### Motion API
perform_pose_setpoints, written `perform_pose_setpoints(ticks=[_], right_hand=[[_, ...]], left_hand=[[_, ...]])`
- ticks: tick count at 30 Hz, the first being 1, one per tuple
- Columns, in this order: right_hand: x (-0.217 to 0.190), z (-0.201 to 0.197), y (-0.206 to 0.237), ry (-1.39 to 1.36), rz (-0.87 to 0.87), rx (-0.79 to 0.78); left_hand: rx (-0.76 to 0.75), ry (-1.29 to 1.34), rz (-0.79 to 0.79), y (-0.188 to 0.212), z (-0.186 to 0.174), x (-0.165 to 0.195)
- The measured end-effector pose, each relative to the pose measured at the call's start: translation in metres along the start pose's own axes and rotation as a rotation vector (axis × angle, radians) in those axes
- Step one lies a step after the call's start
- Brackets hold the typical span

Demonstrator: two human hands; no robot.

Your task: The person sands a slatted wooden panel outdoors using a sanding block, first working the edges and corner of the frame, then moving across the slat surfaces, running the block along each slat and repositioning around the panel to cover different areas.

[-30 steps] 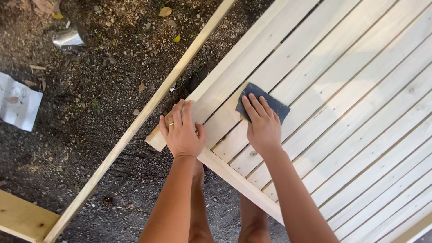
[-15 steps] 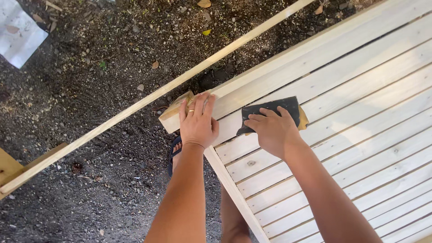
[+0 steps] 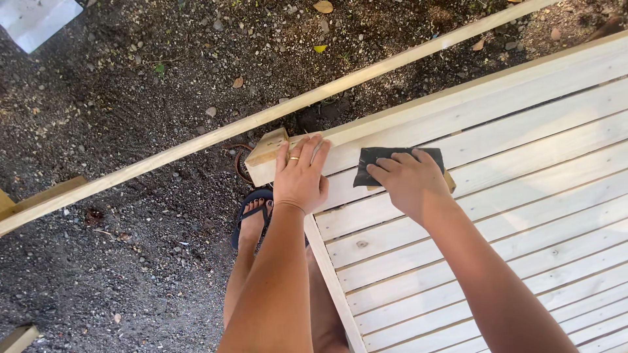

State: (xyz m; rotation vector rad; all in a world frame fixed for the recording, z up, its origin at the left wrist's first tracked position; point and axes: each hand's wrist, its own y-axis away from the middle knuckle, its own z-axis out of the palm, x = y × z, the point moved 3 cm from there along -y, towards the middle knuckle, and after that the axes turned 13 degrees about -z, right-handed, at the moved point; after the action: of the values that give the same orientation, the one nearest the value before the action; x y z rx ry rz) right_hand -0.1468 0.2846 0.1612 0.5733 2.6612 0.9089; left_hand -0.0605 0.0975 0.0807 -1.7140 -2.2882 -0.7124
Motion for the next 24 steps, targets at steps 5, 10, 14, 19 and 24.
perform_pose_setpoints(ticks=[5,10,14,19,24], right_hand=[[-0.005,0.006,0.004,-0.093,-0.136,-0.025],[-0.006,-0.003,0.003,-0.015,-0.157,0.207],[-0.001,-0.012,-0.005,0.006,-0.023,0.317],[0.002,-0.017,-0.011,0.003,-0.002,0.284],[0.015,-0.011,-0.007,0.118,0.012,0.228]], left_hand=[[-0.022,0.002,-0.007,0.0,-0.002,-0.001],[-0.038,-0.015,-0.012,-0.001,-0.004,0.001],[-0.046,-0.014,-0.018,-0.002,-0.005,0.0],[-0.051,-0.017,-0.016,-0.002,-0.004,-0.002],[-0.043,-0.007,-0.014,-0.003,-0.002,-0.003]])
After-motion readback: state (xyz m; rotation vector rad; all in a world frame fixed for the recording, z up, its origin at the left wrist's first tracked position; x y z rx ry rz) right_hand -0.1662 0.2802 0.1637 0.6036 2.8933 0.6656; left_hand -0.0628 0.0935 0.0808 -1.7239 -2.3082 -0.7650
